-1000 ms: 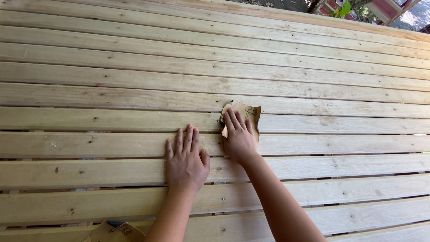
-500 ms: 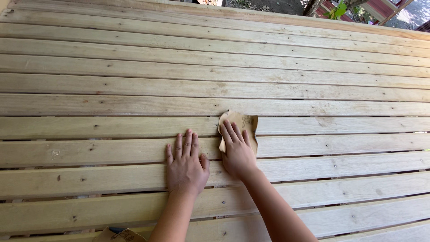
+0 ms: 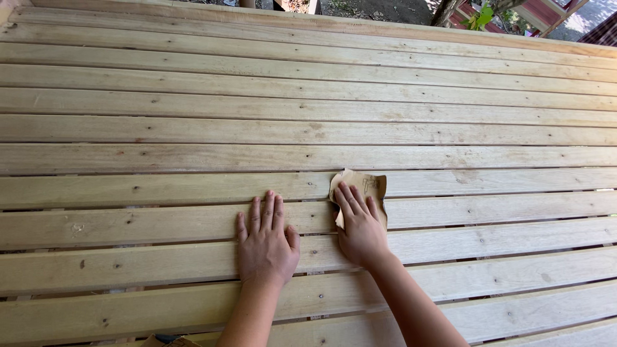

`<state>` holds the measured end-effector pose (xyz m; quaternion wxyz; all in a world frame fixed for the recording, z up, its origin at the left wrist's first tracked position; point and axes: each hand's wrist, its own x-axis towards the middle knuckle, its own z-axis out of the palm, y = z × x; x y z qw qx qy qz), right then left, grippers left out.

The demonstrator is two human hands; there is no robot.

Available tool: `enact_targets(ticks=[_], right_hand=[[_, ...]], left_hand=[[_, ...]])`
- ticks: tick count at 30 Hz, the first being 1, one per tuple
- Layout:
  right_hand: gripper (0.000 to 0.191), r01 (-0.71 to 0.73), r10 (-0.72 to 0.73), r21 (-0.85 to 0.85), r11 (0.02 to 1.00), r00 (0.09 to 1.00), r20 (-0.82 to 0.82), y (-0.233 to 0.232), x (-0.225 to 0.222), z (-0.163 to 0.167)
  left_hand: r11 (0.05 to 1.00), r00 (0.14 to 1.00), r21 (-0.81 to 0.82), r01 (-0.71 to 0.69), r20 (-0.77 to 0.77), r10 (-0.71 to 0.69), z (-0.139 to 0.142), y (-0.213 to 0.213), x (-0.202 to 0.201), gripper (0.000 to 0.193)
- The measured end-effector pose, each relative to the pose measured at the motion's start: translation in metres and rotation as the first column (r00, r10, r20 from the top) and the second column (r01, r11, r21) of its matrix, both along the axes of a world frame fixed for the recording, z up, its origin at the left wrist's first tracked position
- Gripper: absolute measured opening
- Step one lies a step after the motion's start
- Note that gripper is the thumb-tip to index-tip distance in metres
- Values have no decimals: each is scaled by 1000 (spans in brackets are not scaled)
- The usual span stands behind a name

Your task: The person sands the slatted wooden top of a large furniture frame by hand, rubbing sheets of sandpaper back and forth across the wooden slats. They hold the frame steady with one hand while moving the sandpaper across different sections of the surface.

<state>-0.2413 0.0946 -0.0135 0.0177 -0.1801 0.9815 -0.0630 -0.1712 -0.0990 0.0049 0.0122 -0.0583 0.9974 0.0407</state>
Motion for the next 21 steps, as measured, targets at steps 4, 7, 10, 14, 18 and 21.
enact_targets(ticks=[4, 7, 10, 14, 18, 21], right_hand=[[68, 65, -63, -84, 994, 998, 29, 6, 1, 0], [73, 70, -67, -60, 996, 997, 44, 11, 5, 0], [75, 43, -43, -18, 999, 999, 33, 16, 7, 0], [64, 111, -110, -62, 992, 994, 25, 24, -2, -2], [70, 96, -96, -39, 995, 995, 0, 36, 1, -6], [72, 68, -69, -28, 997, 997, -38, 47, 7, -9]], left_hand=[[999, 999, 41, -14, -47, 16, 0, -1, 3, 68], [999, 997, 40, -6, -81, 10, -2, 0, 2, 70], [999, 996, 31, -12, -90, 15, -5, 0, 0, 71], [999, 994, 53, -7, -108, 12, -7, 0, 2, 68], [999, 994, 52, -8, -112, 14, -4, 0, 2, 68], [999, 997, 34, -16, -70, 18, -4, 0, 2, 68]])
